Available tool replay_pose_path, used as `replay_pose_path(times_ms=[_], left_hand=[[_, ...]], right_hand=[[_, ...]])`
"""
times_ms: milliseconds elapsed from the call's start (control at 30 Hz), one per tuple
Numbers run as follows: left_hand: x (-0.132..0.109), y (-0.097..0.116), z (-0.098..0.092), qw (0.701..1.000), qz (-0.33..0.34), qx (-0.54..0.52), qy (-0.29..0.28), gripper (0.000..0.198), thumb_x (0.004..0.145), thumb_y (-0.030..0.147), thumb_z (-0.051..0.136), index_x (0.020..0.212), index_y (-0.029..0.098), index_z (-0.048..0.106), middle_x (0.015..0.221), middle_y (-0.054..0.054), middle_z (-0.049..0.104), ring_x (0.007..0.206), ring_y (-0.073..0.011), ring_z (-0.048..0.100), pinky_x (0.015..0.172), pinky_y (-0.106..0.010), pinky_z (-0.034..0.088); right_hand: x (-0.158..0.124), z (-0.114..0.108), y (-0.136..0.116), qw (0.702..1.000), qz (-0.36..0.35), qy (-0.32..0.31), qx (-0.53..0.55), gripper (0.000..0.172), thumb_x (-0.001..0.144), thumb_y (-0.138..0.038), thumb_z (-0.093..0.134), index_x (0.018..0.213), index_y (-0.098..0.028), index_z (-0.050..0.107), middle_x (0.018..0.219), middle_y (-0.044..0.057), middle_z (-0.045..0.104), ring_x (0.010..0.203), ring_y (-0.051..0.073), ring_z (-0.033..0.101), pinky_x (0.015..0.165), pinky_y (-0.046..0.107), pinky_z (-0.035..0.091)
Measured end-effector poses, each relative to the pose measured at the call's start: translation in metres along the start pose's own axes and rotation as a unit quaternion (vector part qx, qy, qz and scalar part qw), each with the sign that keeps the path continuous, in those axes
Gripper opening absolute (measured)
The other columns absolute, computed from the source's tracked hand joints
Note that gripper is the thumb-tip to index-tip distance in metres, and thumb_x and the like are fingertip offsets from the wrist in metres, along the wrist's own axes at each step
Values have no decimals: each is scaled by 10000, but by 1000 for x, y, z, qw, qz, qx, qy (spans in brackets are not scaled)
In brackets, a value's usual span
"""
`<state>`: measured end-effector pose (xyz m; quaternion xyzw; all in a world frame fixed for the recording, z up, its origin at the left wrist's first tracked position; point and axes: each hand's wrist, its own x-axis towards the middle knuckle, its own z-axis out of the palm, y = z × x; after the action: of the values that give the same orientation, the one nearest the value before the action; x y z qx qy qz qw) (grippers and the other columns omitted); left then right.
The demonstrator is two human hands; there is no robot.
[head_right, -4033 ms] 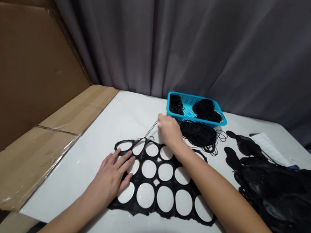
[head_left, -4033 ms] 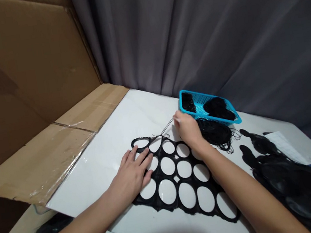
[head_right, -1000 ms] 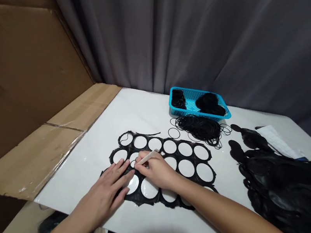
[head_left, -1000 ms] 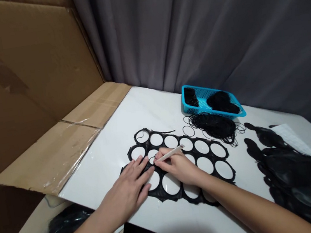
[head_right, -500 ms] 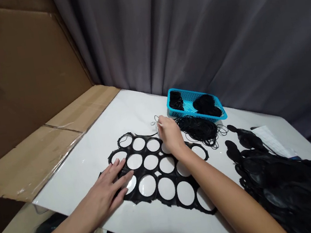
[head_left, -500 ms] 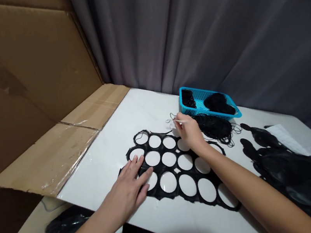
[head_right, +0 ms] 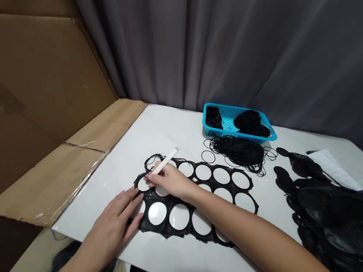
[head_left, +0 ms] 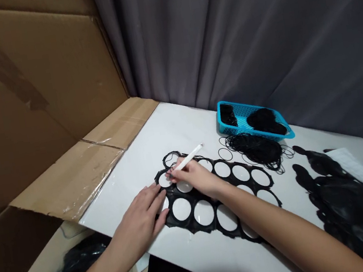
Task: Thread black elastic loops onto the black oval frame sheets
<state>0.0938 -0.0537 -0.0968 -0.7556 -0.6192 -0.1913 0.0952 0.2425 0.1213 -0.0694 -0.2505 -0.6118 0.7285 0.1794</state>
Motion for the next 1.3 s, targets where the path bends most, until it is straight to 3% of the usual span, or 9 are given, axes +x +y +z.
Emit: replay_pose_path(times_ms=[133,500,667,733,833,900,1000,1067,1300], left_hand=[[0,1,-1,1000,0,7,2,401,1032,320,475,1330,75,587,1363,-193,600,1269,-326,577,1049,-509,509],[2,1,1,1000,10,12,22,362,1018,240,481,1323,83,596,1327,-167,642,1256,-310,592,1058,-491,502],[4,2,1,999,13,18,25,354,1023,237,469,1303,77,613,1302,-164,658,1242,-308,602,1058,-488,502],[4,2,1,999,10,18,25,340,1025,236,466,1280,81,628,1282,-156,670,1246,-305,599,1064,-484,500],[5,3,1,1000,8,15,26,332,1021,227,468,1268,78,632,1277,-159,671,1248,-306,598,1063,-487,505],[5,2,1,1000,4,6,29,330,1015,222,474,1273,87,630,1283,-159,665,1244,-308,601,1052,-495,513],[4,2,-1,999,-7,-9,30,331,1007,230,488,1286,108,617,1306,-157,642,1240,-308,597,1038,-500,517],[3,3,-6,999,-15,-17,37,312,1004,229,499,1269,115,616,1302,-161,627,1214,-303,602,1018,-490,521],[-15,13,-26,998,-4,-28,62,151,982,152,542,1080,162,656,1022,-93,677,985,-240,633,881,-416,527]], right_hand=[[-7,12,8,971,-84,-25,-223,194,903,-268,575,743,-220,477,823,-13,612,813,161,587,764,283,444],[-7,16,14,940,-146,-20,-309,215,934,-203,534,745,-226,434,844,-1,581,810,164,549,761,284,424],[-8,15,16,861,-256,-56,-436,175,956,-119,438,820,-226,465,876,45,591,852,203,513,766,319,430],[-1,2,8,846,-266,6,-461,184,949,-114,426,812,-229,470,859,54,598,851,217,511,773,339,436],[15,-30,-11,860,-227,214,-403,175,953,-192,473,783,-235,462,767,27,566,755,203,525,733,337,462],[23,-49,-21,885,-168,294,-319,180,938,-242,532,767,-233,475,723,3,542,674,177,527,641,303,476],[25,-56,-24,955,-66,249,-144,167,893,-235,602,755,-212,510,784,20,604,688,158,600,535,250,505],[20,-47,-20,979,-26,192,-69,160,876,-228,630,760,-195,526,814,40,640,740,165,657,513,233,537],[-6,0,-7,988,76,38,132,229,834,-236,739,765,-170,531,843,43,671,856,155,726,642,199,590]])
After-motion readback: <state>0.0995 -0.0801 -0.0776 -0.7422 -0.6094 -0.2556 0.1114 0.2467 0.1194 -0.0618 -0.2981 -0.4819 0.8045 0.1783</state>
